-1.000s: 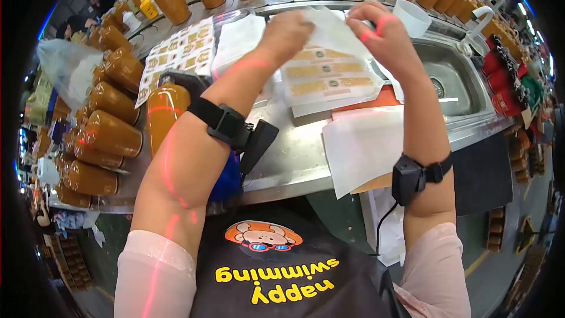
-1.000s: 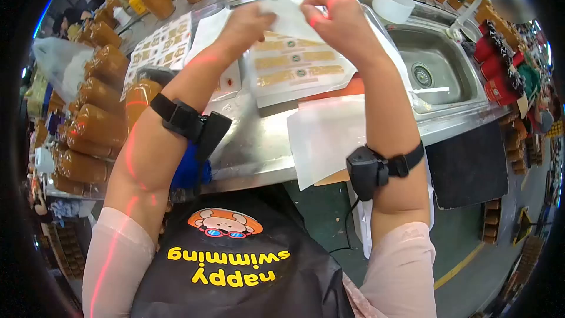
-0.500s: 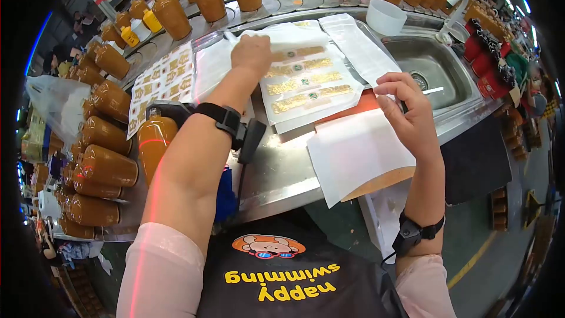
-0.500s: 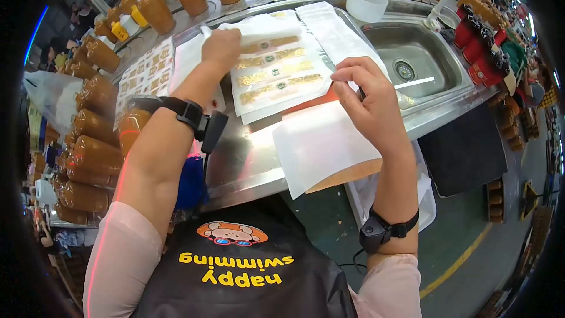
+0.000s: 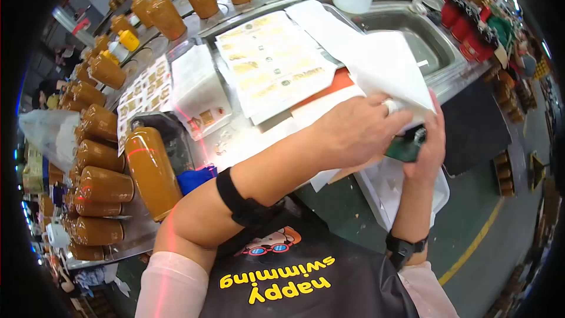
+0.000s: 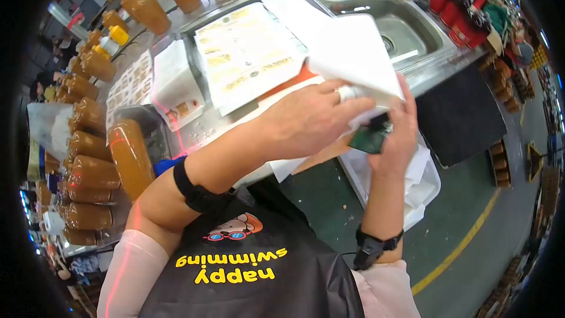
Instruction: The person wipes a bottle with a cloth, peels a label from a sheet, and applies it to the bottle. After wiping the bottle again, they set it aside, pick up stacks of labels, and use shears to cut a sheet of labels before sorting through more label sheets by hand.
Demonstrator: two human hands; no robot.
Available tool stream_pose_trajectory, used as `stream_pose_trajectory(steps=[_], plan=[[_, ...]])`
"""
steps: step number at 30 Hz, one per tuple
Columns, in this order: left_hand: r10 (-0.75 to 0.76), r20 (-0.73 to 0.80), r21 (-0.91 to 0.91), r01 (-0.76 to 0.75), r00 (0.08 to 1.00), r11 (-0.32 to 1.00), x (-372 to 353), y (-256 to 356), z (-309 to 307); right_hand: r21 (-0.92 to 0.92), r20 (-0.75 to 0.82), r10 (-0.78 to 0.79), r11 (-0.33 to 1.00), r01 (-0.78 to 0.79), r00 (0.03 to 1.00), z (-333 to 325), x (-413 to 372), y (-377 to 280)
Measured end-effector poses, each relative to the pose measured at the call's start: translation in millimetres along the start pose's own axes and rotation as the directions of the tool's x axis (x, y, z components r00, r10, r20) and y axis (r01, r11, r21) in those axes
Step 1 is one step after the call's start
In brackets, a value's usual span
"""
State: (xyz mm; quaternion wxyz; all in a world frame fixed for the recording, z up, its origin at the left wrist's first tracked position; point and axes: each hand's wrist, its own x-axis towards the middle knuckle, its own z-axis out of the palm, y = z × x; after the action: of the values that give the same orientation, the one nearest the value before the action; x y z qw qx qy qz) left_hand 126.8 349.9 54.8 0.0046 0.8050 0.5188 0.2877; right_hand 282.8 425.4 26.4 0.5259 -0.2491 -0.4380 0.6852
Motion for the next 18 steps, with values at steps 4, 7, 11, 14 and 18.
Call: stream_pose_trajectory(steps=[4,7,11,14,18], plan=[[-0.255,0.067,0.147,0.244,0.965,0.959,-34.2,-27.2,-15.4,0.051,-0.253,0.015,0.999,-0.003,0.967,-96.9,-22.3,-17.9],[-0.438,-0.082,0.619,0.39,0.895,0.682,-79.6,-64.1,-17.4,0.136,-0.45,0.087,0.99,-0.028,0.889,-181.0,-31.1,-0.1],[-0.701,0.069,0.491,0.588,0.71,0.643,-83.8,-86.3,-29.8,0.315,-0.685,0.263,0.948,-0.05,0.679,-294.2,-29.9,48.5],[-0.73,-0.053,0.33,0.702,0.681,0.631,-83.7,-105.1,-42.6,0.233,-0.824,0.284,0.958,-0.164,0.491,-346.8,-38.8,75.7],[-0.759,-0.091,0.156,0.762,0.645,0.628,-95.1,-137.2,-58.6,-0.135,-0.743,0.051,0.965,-0.223,0.668,-283.9,-36.9,62.4]])
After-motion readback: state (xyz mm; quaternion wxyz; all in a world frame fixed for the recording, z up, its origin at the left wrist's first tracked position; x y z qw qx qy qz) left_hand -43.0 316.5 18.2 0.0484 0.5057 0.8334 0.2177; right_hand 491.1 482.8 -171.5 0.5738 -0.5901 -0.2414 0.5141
